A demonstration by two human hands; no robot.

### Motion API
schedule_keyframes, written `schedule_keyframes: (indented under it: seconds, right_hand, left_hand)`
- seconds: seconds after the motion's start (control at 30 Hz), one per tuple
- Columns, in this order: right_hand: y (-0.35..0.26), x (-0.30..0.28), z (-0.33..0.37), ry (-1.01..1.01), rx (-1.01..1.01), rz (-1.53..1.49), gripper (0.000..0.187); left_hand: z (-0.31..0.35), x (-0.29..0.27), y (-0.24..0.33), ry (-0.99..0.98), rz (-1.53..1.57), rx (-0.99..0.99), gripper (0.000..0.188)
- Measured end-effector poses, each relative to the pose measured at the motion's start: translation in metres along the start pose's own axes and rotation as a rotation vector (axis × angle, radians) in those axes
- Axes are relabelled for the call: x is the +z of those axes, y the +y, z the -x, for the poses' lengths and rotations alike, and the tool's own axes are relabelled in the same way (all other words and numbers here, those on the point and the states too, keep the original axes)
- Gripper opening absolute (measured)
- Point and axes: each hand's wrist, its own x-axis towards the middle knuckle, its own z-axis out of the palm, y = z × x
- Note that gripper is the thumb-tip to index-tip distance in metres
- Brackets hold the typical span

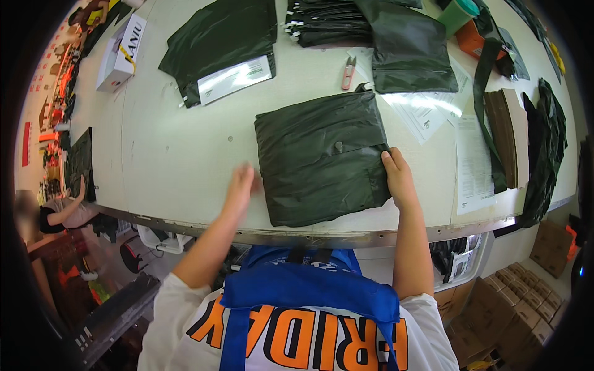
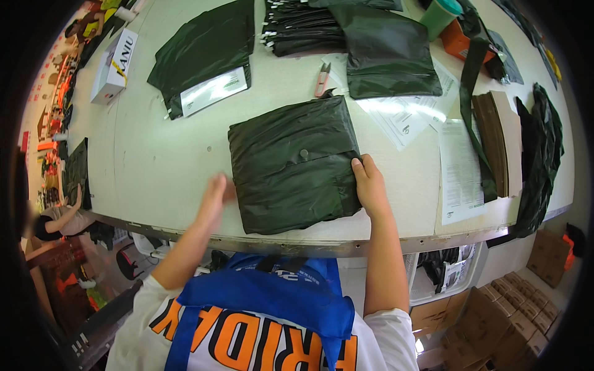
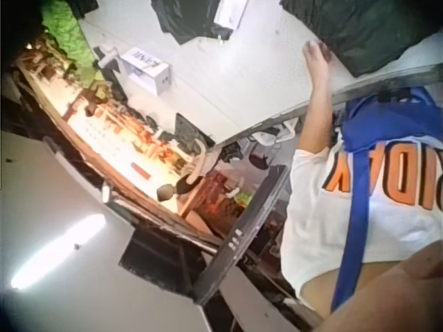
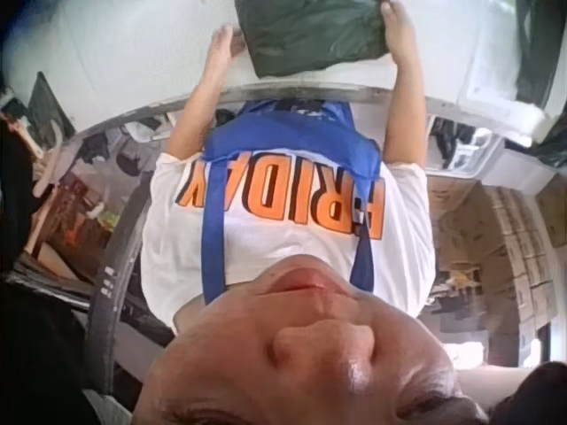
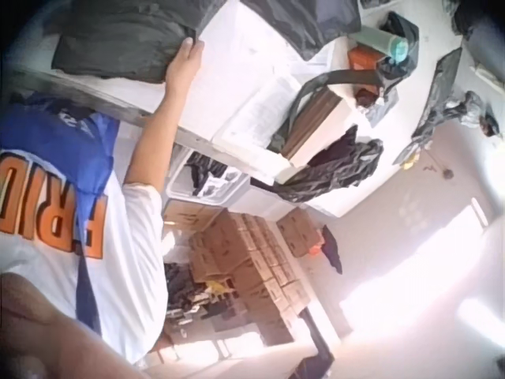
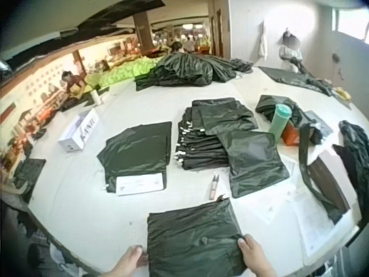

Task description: The person folds a large green tarp on a white table, aligns edges, and rolls it into a compact bundle. The person then places the folded tarp into a clear plastic packaging bag and sets it aside. The person repeats the process with a second tarp.

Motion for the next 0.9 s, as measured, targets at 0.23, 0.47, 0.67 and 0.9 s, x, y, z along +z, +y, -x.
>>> schedule_keyframes:
  seconds: [0.23, 0.47, 0.67, 0.9]
  right_hand:
    - [-0.029, 0.056, 0.023, -0.089, 0.171, -0.594, 0.019]
    - [-0.008, 0.129, 0.043, 0.136, -0.051, -0.347, 0.027]
    - [0.032, 0.147, 0.082, -0.173, -0.112, -0.007, 0.046]
    - [-0.075, 0.086, 0.034, -0.117, -0.445, 0.205, 0.077]
  left_hand:
    - [0.048, 0.031, 0.008, -0.520, 1.330, -0.262, 0.107]
    - [0.063, 0.047, -0.003, -0.629, 1.166, 0.007, 0.113]
    - [0.065, 0.034, -0.008, -0.224, 0.865, -0.106, 0.063]
    - [0.076, -0.014, -0.025, -0.196, 0.702, -0.228, 0.067]
